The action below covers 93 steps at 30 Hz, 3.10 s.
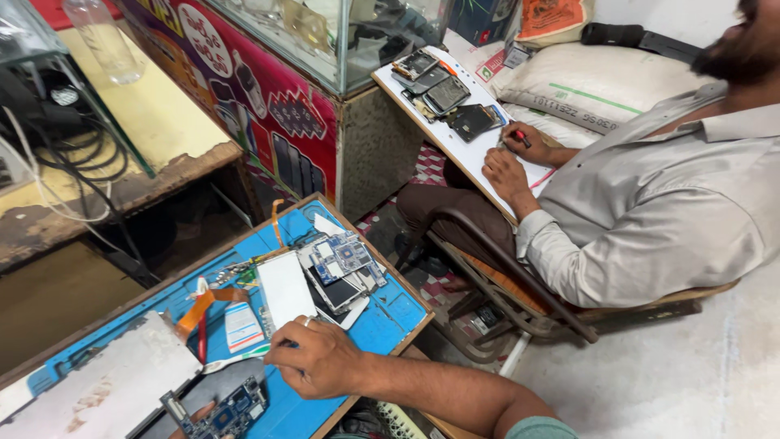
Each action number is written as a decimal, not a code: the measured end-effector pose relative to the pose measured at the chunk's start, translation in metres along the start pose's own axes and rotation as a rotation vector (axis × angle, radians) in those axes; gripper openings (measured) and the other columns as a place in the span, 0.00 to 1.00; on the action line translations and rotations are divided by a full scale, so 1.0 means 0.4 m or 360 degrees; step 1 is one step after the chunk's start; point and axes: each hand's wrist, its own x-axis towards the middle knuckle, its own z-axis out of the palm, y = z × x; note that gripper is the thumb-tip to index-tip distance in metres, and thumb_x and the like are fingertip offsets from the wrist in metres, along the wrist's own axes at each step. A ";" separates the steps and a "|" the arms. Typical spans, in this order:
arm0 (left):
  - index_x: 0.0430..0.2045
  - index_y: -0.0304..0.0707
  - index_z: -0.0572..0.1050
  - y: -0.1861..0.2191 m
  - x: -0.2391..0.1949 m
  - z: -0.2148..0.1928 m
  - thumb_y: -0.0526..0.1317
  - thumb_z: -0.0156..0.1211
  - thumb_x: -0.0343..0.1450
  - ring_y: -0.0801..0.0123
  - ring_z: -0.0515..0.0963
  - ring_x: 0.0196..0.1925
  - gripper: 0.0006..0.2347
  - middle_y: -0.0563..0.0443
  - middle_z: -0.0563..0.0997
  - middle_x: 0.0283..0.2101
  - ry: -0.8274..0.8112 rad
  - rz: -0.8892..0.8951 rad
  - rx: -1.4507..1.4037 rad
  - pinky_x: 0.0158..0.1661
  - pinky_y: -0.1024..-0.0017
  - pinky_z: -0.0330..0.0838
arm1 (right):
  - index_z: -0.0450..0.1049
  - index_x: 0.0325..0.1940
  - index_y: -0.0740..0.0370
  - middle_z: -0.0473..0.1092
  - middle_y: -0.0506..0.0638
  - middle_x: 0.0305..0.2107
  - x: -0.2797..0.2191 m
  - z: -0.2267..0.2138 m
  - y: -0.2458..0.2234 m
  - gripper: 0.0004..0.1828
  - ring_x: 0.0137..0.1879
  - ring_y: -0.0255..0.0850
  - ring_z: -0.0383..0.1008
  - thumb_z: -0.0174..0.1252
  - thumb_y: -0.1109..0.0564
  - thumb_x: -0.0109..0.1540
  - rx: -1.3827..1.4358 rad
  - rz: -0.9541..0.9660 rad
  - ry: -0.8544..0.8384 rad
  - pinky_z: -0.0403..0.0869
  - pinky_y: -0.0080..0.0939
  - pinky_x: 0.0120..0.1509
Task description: The person cleans a small electronic circuit board using a toothbrush and a liquid solution. They scrub the board, flip it over, and continue cleaning different areas while seated at a workbench.
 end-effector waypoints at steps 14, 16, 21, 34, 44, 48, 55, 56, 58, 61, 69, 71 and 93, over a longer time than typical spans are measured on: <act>0.68 0.37 0.62 0.407 -0.310 -0.227 0.41 0.70 0.64 0.63 0.87 0.40 0.34 0.37 0.86 0.44 0.0176 0.0404 -0.0132 0.40 0.69 0.78 | 0.79 0.42 0.60 0.76 0.53 0.42 0.009 0.030 0.051 0.09 0.49 0.49 0.77 0.61 0.67 0.59 0.0119 0.0088 0.0231 0.76 0.48 0.53; 0.70 0.43 0.59 0.424 -0.338 -0.248 0.41 0.70 0.65 0.58 0.86 0.37 0.36 0.37 0.85 0.41 0.0112 0.0300 -0.0061 0.37 0.66 0.78 | 0.79 0.45 0.61 0.76 0.54 0.40 0.010 0.031 0.051 0.11 0.48 0.49 0.77 0.62 0.68 0.59 0.0085 0.0124 0.0231 0.77 0.45 0.52; 0.73 0.43 0.55 0.446 -0.329 -0.267 0.39 0.69 0.66 0.54 0.84 0.35 0.38 0.39 0.83 0.37 0.0100 0.0608 -0.0039 0.35 0.62 0.76 | 0.78 0.49 0.66 0.76 0.54 0.37 0.014 0.012 0.019 0.13 0.44 0.49 0.78 0.64 0.67 0.60 0.0117 0.0211 0.0151 0.75 0.44 0.50; 0.75 0.43 0.45 0.436 -0.344 -0.273 0.40 0.68 0.68 0.54 0.84 0.37 0.42 0.39 0.83 0.38 0.0023 0.0620 -0.0007 0.37 0.60 0.77 | 0.79 0.46 0.64 0.77 0.54 0.35 0.033 0.009 0.001 0.12 0.42 0.46 0.79 0.61 0.68 0.59 0.0231 0.0068 -0.0129 0.75 0.42 0.48; 0.74 0.36 0.43 0.441 -0.341 -0.272 0.40 0.65 0.69 0.48 0.82 0.37 0.41 0.35 0.80 0.36 0.0059 0.0688 0.0109 0.37 0.57 0.75 | 0.79 0.45 0.64 0.77 0.54 0.35 0.025 0.011 0.006 0.10 0.42 0.45 0.79 0.62 0.67 0.59 0.0215 0.0104 -0.0118 0.76 0.40 0.46; 0.75 0.35 0.42 0.438 -0.341 -0.272 0.41 0.65 0.69 0.47 0.82 0.37 0.41 0.34 0.80 0.35 0.0005 0.0636 0.0131 0.38 0.56 0.75 | 0.79 0.46 0.64 0.78 0.54 0.37 0.031 0.014 0.007 0.10 0.44 0.45 0.81 0.64 0.66 0.60 0.0214 0.0058 -0.0088 0.77 0.40 0.48; 0.74 0.35 0.41 0.445 -0.341 -0.272 0.40 0.65 0.69 0.46 0.82 0.37 0.41 0.33 0.80 0.36 0.0037 0.0709 0.0120 0.38 0.57 0.75 | 0.80 0.45 0.64 0.78 0.54 0.36 0.035 0.014 0.009 0.09 0.42 0.43 0.81 0.64 0.66 0.61 0.0252 0.0084 -0.0131 0.77 0.39 0.46; 0.74 0.36 0.41 0.443 -0.341 -0.272 0.40 0.65 0.69 0.46 0.82 0.37 0.42 0.34 0.80 0.35 0.0020 0.0687 0.0115 0.38 0.57 0.75 | 0.80 0.45 0.64 0.78 0.54 0.37 0.034 0.014 0.011 0.09 0.43 0.43 0.81 0.64 0.67 0.61 0.0242 0.0083 -0.0124 0.77 0.39 0.47; 0.74 0.36 0.41 0.441 -0.343 -0.274 0.40 0.65 0.69 0.47 0.82 0.36 0.42 0.34 0.80 0.35 -0.0014 0.0638 0.0121 0.38 0.57 0.75 | 0.80 0.46 0.63 0.78 0.55 0.38 0.031 0.017 0.009 0.09 0.44 0.43 0.81 0.63 0.67 0.61 0.0228 0.0082 -0.0107 0.78 0.38 0.48; 0.74 0.36 0.41 0.444 -0.341 -0.276 0.40 0.65 0.69 0.47 0.82 0.36 0.42 0.34 0.80 0.34 -0.0020 0.0639 0.0113 0.38 0.57 0.75 | 0.80 0.47 0.63 0.78 0.55 0.38 0.034 0.016 0.008 0.10 0.44 0.43 0.81 0.63 0.67 0.62 0.0246 0.0112 -0.0105 0.78 0.38 0.47; 0.74 0.37 0.40 0.449 -0.340 -0.277 0.42 0.64 0.70 0.54 0.84 0.35 0.41 0.38 0.80 0.33 -0.0095 0.0543 0.0108 0.36 0.60 0.77 | 0.80 0.48 0.63 0.78 0.53 0.38 0.032 0.023 0.017 0.10 0.44 0.40 0.81 0.63 0.67 0.63 0.0271 0.0091 -0.0157 0.79 0.36 0.45; 0.74 0.37 0.41 0.449 -0.340 -0.276 0.41 0.64 0.70 0.53 0.84 0.35 0.41 0.37 0.80 0.34 -0.0064 0.0572 0.0108 0.36 0.59 0.76 | 0.80 0.48 0.63 0.78 0.54 0.38 0.027 0.024 0.017 0.10 0.43 0.40 0.81 0.63 0.67 0.62 0.0249 0.0098 -0.0149 0.79 0.36 0.45; 0.75 0.41 0.44 0.442 -0.340 -0.274 0.42 0.66 0.70 0.53 0.82 0.32 0.41 0.39 0.79 0.32 0.0016 0.0657 0.0087 0.34 0.59 0.75 | 0.78 0.53 0.66 0.75 0.56 0.36 0.030 0.025 -0.002 0.12 0.39 0.40 0.78 0.61 0.66 0.65 0.0209 0.0150 -0.0025 0.76 0.37 0.44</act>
